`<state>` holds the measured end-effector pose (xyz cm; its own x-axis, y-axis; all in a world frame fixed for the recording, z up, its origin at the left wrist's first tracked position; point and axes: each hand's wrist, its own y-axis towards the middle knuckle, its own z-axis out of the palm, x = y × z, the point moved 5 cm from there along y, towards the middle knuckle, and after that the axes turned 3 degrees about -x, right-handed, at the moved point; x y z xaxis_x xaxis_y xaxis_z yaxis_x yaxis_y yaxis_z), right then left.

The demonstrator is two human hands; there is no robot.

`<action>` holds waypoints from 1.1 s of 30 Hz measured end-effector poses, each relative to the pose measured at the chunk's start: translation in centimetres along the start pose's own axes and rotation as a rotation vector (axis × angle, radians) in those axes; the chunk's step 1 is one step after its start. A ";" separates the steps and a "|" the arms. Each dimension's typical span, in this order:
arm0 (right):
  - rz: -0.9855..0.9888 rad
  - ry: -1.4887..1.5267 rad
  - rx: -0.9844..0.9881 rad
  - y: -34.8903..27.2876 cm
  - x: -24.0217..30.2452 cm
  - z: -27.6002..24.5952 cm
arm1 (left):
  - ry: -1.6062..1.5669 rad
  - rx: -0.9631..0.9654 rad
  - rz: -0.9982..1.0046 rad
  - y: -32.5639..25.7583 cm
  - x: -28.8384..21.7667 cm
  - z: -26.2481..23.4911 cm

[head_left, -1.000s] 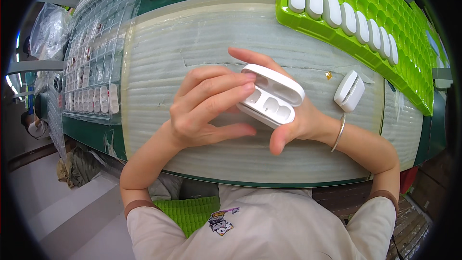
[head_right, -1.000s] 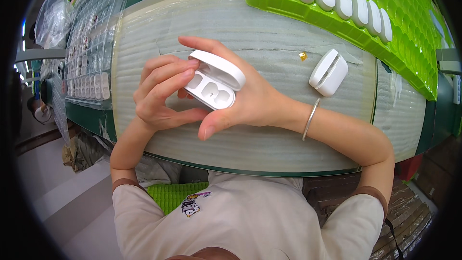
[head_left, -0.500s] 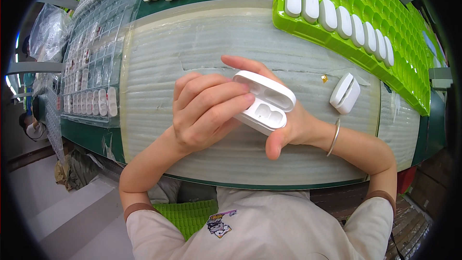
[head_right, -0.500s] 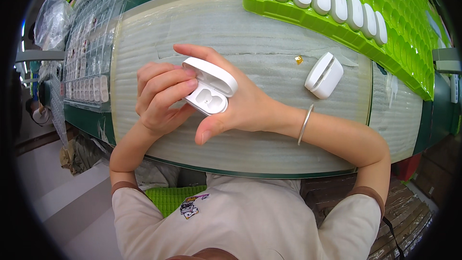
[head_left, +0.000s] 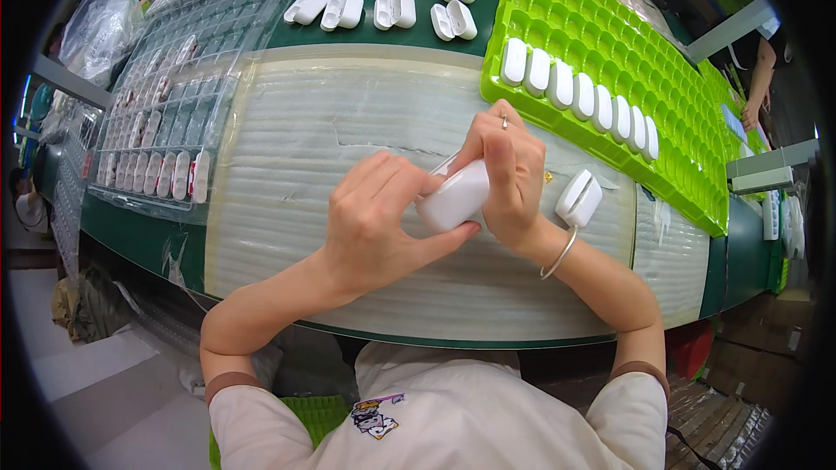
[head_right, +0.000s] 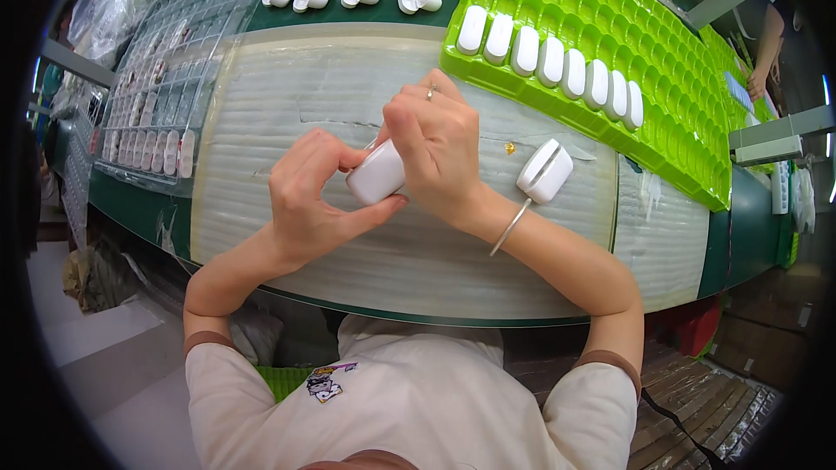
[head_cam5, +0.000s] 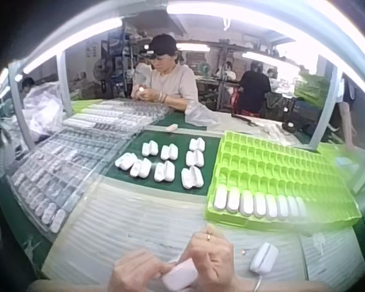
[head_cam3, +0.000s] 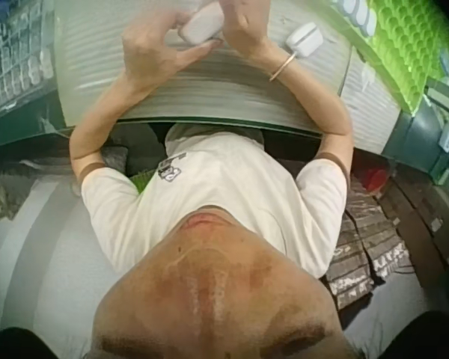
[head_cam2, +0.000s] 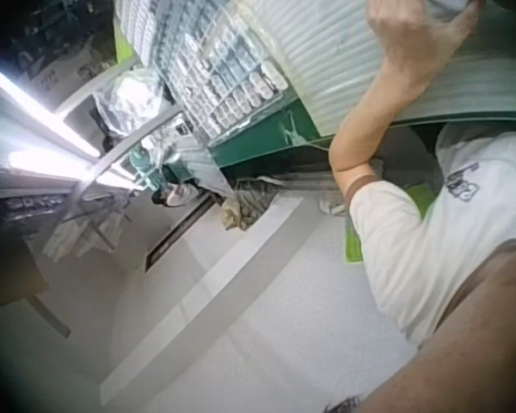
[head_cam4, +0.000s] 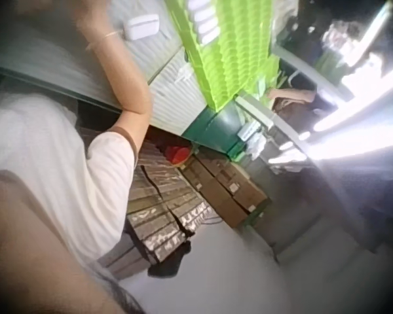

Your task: The person repeatedly picks up white earbud cases, opens them, inserts small components, and closes them. They place the finished cases into a green tray on the table. The process is repetitive and involves handling multiple identical units.

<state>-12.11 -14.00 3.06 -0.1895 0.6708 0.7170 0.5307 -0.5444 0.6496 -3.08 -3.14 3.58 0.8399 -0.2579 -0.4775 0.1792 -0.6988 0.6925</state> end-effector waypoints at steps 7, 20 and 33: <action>-0.136 -0.158 0.078 1.0 1.1 2.0 | 0.195 0.253 0.043 0.0 1.1 -0.2; -0.127 -0.023 0.067 0.2 0.4 3.2 | 0.258 0.218 0.057 -0.8 1.6 0.6; -0.068 -0.072 0.166 0.5 0.6 3.3 | 0.154 0.168 -0.006 -1.8 1.1 1.4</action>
<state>-9.24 -12.23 2.99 -0.1729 0.7408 0.6491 0.6489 -0.4101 0.6409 -3.22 -3.06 1.06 0.9095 -0.1576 -0.3846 0.1075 -0.8046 0.5840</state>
